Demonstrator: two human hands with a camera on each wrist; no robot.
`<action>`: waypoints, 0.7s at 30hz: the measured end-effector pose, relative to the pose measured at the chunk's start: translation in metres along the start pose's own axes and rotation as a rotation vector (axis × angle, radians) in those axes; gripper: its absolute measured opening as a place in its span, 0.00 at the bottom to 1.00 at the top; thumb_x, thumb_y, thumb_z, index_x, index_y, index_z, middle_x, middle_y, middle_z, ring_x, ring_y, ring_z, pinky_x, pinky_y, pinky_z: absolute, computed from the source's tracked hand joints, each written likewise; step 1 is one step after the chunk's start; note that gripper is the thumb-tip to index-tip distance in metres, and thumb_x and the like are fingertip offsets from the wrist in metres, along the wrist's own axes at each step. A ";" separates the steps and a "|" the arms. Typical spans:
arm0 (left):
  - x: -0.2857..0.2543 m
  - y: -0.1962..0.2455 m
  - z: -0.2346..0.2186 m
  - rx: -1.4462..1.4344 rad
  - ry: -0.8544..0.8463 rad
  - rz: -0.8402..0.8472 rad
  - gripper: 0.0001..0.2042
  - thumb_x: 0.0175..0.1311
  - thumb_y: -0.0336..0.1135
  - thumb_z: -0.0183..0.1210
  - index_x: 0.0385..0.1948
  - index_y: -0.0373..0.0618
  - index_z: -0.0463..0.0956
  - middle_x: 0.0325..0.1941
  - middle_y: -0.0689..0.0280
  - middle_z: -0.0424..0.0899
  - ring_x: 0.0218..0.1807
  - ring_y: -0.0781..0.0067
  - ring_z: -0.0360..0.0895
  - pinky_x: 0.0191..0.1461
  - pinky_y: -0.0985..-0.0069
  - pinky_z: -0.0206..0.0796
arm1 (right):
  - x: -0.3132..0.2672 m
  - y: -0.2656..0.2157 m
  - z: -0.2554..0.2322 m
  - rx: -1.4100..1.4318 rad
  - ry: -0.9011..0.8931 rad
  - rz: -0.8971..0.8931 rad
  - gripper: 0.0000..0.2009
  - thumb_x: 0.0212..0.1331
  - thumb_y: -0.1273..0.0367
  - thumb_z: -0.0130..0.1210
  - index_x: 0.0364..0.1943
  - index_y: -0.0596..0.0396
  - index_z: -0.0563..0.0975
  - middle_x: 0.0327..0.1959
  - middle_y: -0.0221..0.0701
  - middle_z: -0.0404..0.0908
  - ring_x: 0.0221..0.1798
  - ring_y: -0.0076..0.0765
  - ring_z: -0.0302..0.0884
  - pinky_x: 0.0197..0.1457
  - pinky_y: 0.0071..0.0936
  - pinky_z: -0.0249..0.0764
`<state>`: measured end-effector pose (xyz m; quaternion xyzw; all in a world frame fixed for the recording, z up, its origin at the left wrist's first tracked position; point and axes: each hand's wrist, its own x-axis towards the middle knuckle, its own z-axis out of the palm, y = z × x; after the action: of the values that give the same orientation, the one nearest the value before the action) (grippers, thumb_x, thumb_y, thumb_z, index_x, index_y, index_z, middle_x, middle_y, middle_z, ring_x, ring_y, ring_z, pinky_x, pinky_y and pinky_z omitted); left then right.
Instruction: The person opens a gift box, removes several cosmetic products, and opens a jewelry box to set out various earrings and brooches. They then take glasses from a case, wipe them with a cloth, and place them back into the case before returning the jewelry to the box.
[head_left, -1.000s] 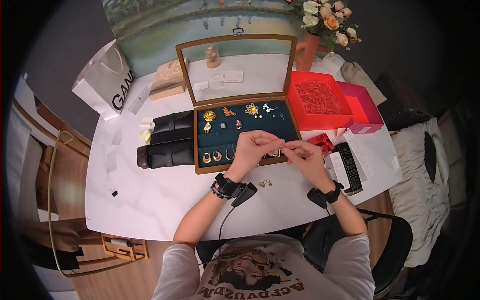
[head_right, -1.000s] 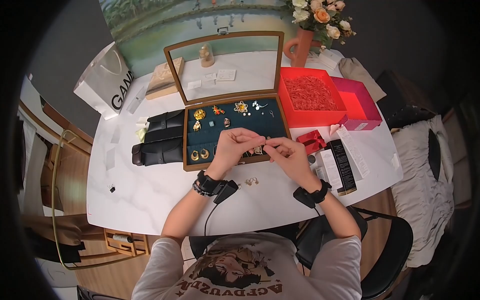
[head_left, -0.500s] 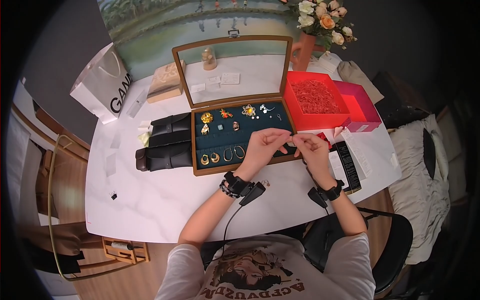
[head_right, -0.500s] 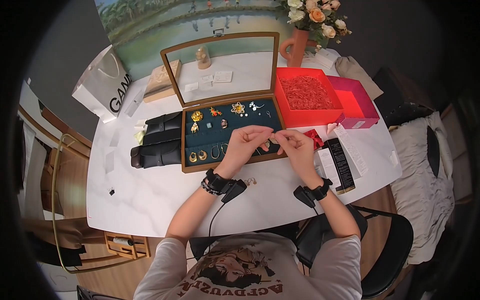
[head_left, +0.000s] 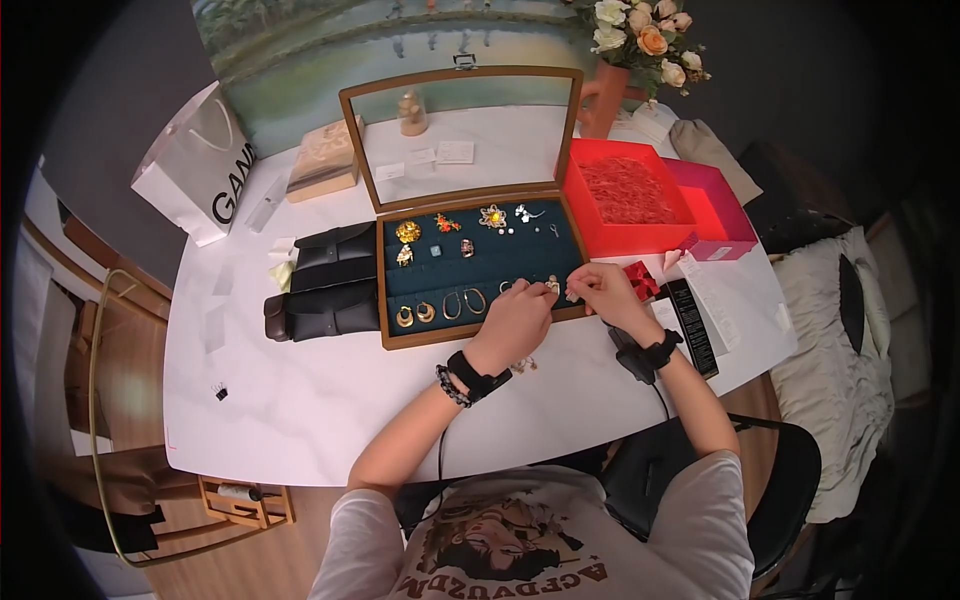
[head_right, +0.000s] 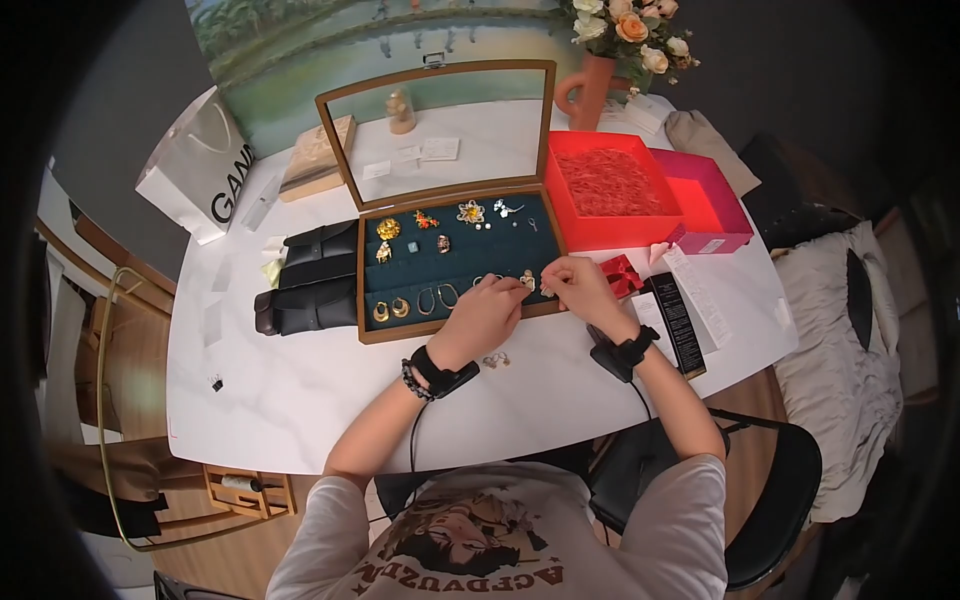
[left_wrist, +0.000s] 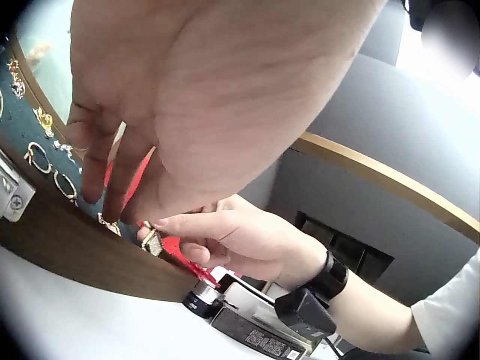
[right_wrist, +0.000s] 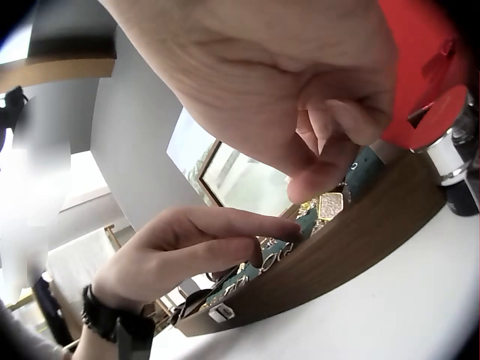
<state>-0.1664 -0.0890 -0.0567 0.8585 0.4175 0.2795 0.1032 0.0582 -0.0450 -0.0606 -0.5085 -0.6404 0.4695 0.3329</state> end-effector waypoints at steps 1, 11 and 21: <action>0.000 0.001 0.002 -0.003 0.001 0.001 0.12 0.67 0.27 0.58 0.49 0.39 0.84 0.51 0.61 0.87 0.50 0.57 0.81 0.55 0.63 0.77 | 0.001 0.000 -0.001 -0.003 0.002 0.002 0.06 0.71 0.72 0.60 0.42 0.62 0.82 0.33 0.30 0.87 0.27 0.17 0.79 0.26 0.18 0.75; -0.004 -0.003 0.025 0.098 0.030 0.035 0.14 0.61 0.26 0.61 0.50 0.38 0.82 0.53 0.61 0.79 0.53 0.57 0.76 0.56 0.64 0.76 | 0.012 -0.005 -0.007 -0.350 0.084 -0.146 0.07 0.65 0.71 0.64 0.41 0.62 0.87 0.28 0.30 0.87 0.23 0.16 0.70 0.27 0.23 0.66; -0.005 -0.003 0.028 0.063 -0.009 0.072 0.13 0.60 0.30 0.61 0.44 0.34 0.81 0.47 0.59 0.78 0.53 0.58 0.75 0.57 0.63 0.73 | 0.027 0.015 -0.004 -0.220 0.005 -0.150 0.09 0.66 0.70 0.65 0.43 0.63 0.87 0.32 0.33 0.87 0.26 0.18 0.73 0.29 0.22 0.68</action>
<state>-0.1546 -0.0896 -0.0829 0.8770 0.3944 0.2657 0.0681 0.0596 -0.0175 -0.0743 -0.4939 -0.7233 0.3690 0.3111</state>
